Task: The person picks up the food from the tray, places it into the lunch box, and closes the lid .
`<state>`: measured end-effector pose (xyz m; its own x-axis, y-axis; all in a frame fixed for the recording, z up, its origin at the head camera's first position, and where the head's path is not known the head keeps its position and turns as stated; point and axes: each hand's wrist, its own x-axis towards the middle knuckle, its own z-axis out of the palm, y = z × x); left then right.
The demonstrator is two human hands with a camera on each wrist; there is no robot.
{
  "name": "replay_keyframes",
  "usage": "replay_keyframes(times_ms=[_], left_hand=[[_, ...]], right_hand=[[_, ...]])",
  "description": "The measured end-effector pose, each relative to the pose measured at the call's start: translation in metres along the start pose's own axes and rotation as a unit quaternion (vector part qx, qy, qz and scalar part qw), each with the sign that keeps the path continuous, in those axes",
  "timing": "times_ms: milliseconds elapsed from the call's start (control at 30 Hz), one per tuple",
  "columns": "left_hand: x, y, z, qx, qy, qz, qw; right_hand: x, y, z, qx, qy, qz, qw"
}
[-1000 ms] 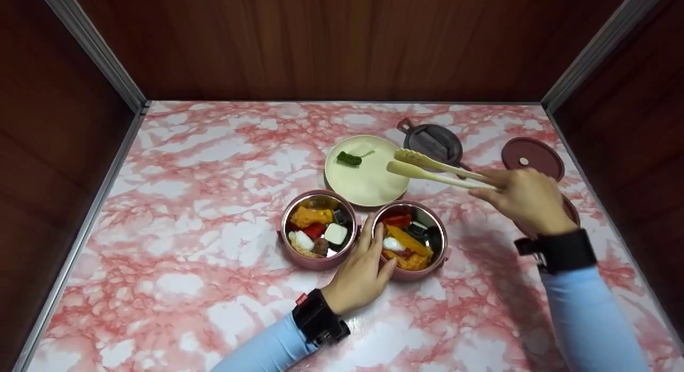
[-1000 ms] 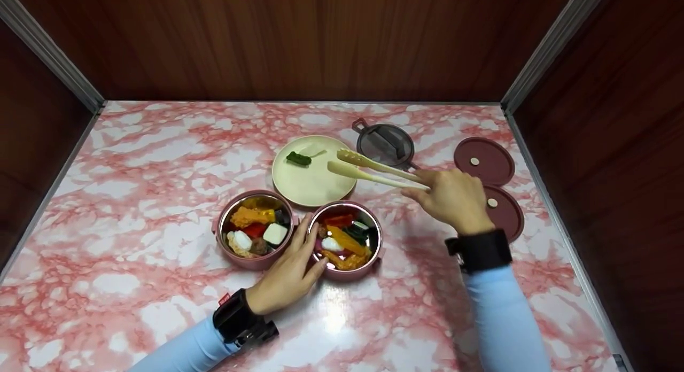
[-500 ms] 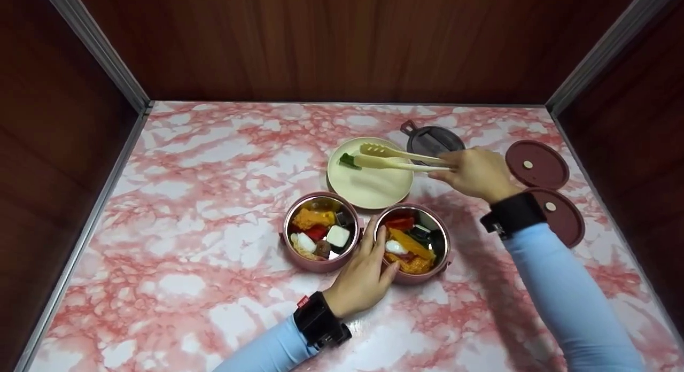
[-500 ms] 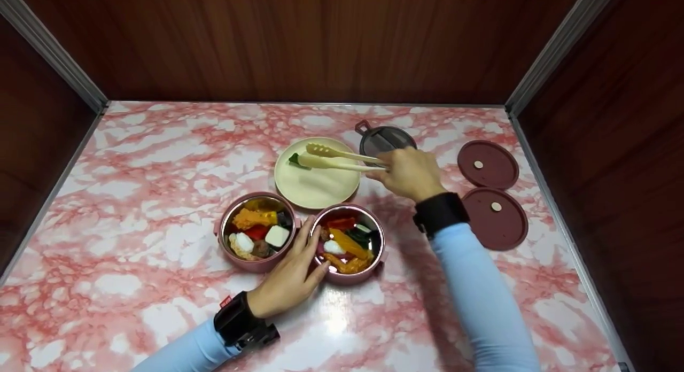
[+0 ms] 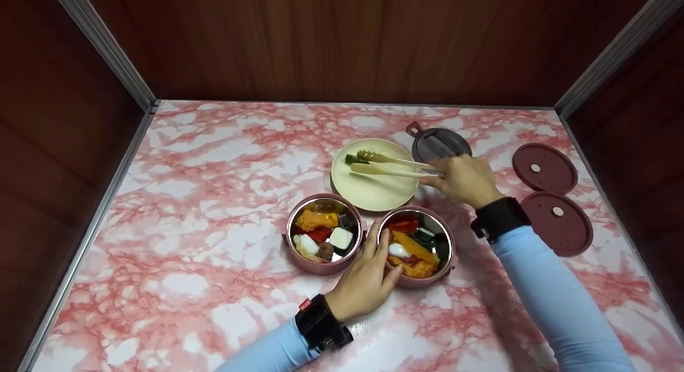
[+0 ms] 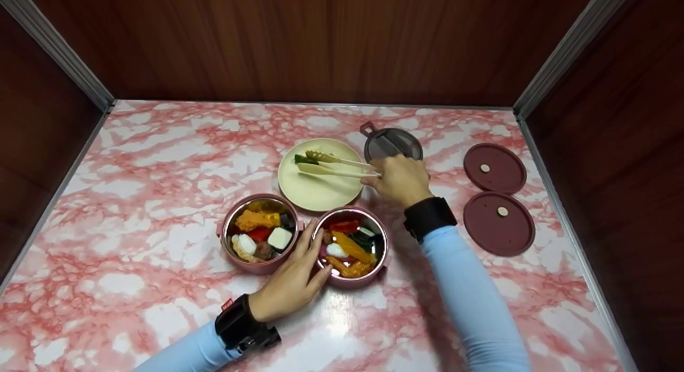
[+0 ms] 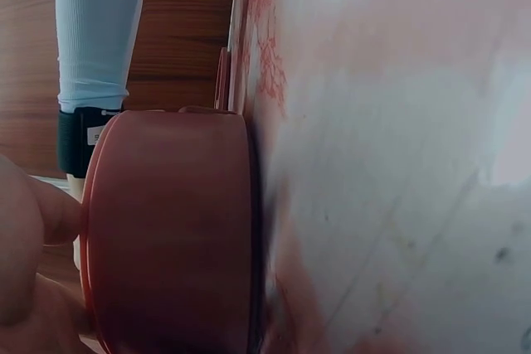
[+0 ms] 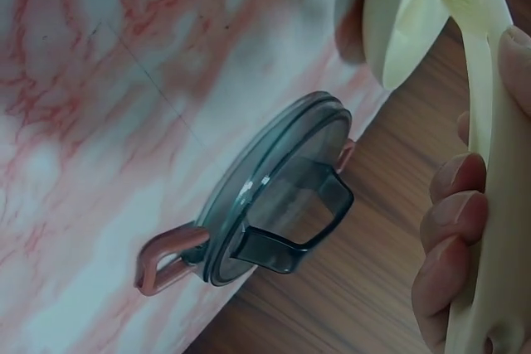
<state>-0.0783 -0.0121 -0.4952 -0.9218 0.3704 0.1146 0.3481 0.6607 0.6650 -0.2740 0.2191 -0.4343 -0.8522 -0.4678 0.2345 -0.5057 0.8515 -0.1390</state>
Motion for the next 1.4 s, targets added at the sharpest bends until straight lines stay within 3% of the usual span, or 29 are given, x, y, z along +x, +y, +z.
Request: replay_keyframes(times_ms=[400, 600, 900, 1133, 1400], left_hand=[[-0.001, 0.000, -0.002, -0.013, -0.010, -0.011, 0.9998], [-0.002, 0.001, -0.002, -0.016, -0.012, -0.014, 0.9997], [-0.001, 0.000, 0.000, -0.018, -0.006, -0.008, 0.9998], [-0.002, -0.002, -0.001, -0.023, -0.015, -0.019, 0.9994], [-0.002, 0.001, -0.003, -0.034, -0.023, -0.022, 0.9989]], right_hand=[[-0.004, 0.000, 0.008, 0.013, 0.015, 0.012, 1.000], [-0.023, 0.000, -0.002, 0.050, 0.038, 0.022, 0.998], [-0.083, -0.003, -0.041, 0.075, 0.048, 0.073, 0.993], [-0.133, 0.004, -0.066, 0.067, 0.078, 0.078, 0.992], [-0.171, 0.016, -0.103, 0.064, 0.016, 0.108, 0.992]])
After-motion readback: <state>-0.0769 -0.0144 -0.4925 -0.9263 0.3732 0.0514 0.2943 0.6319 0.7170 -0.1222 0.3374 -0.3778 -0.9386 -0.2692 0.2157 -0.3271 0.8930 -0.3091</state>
